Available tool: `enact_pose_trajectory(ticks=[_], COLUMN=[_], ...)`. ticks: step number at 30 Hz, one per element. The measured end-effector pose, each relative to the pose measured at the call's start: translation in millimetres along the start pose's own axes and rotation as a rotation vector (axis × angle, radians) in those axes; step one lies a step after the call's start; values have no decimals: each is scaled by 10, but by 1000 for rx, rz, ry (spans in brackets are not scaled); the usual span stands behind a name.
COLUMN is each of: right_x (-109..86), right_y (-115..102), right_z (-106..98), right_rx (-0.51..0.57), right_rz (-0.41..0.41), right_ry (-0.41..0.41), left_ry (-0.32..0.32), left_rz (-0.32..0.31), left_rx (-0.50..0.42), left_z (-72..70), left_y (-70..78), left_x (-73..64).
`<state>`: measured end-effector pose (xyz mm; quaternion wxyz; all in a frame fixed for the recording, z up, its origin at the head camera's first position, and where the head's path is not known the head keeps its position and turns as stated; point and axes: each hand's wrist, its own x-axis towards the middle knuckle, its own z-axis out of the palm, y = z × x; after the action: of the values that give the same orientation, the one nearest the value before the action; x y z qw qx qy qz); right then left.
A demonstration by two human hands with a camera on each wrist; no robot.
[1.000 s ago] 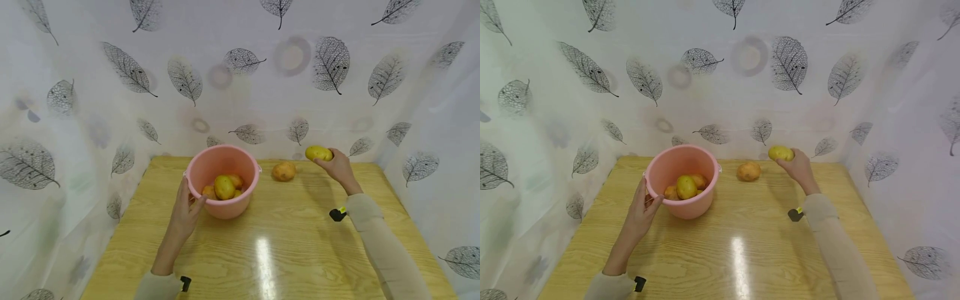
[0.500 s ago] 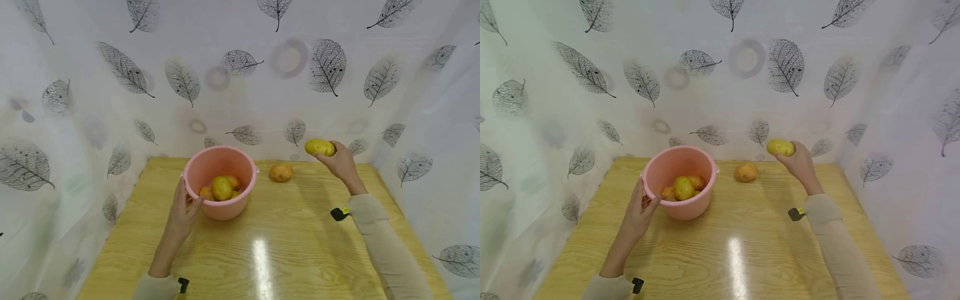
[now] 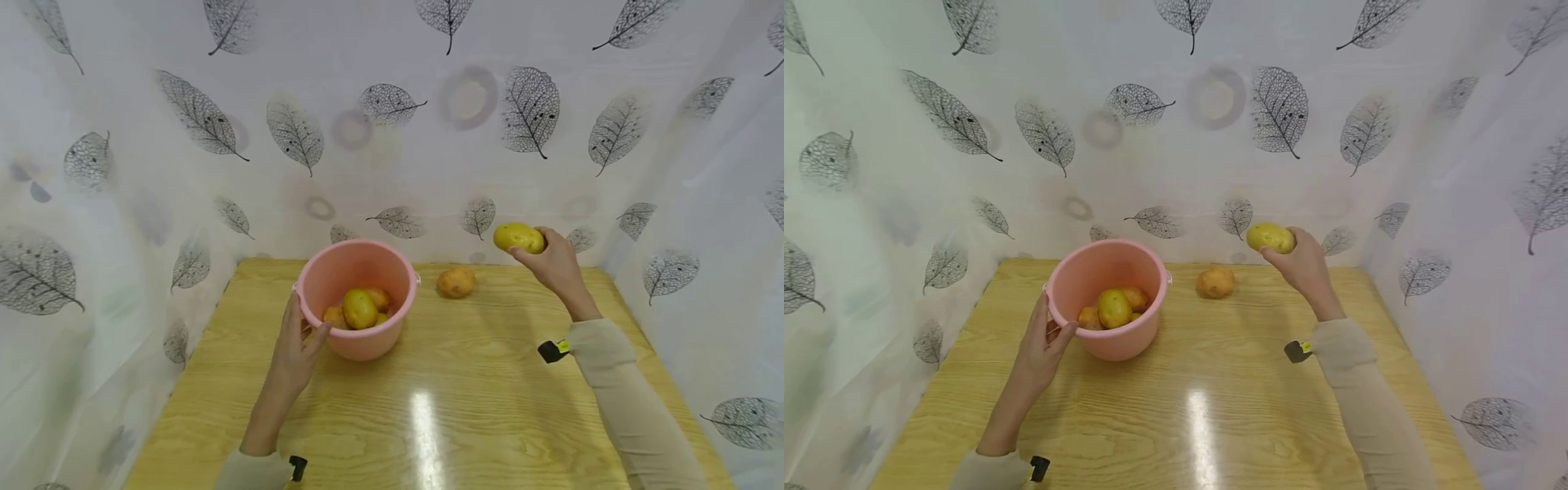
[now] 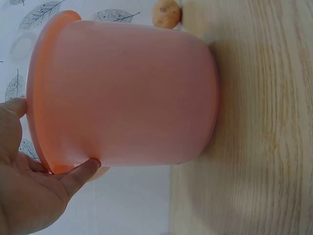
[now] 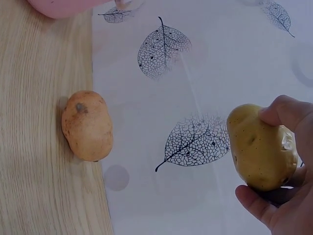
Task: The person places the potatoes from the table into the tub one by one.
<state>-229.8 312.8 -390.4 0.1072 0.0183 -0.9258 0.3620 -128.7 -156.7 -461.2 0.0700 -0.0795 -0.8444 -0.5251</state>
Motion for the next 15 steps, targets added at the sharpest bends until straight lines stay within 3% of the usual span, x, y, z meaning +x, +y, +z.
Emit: enact_pose_trajectory(ticks=[15], right_x=[-42], right_y=[-322], right_z=[253], right_rx=[68], right_rz=[-48], right_ry=[-77], left_ry=[5], left_rz=[4], left_rx=[-1], left_z=[10], left_y=[24], left_x=[-16])
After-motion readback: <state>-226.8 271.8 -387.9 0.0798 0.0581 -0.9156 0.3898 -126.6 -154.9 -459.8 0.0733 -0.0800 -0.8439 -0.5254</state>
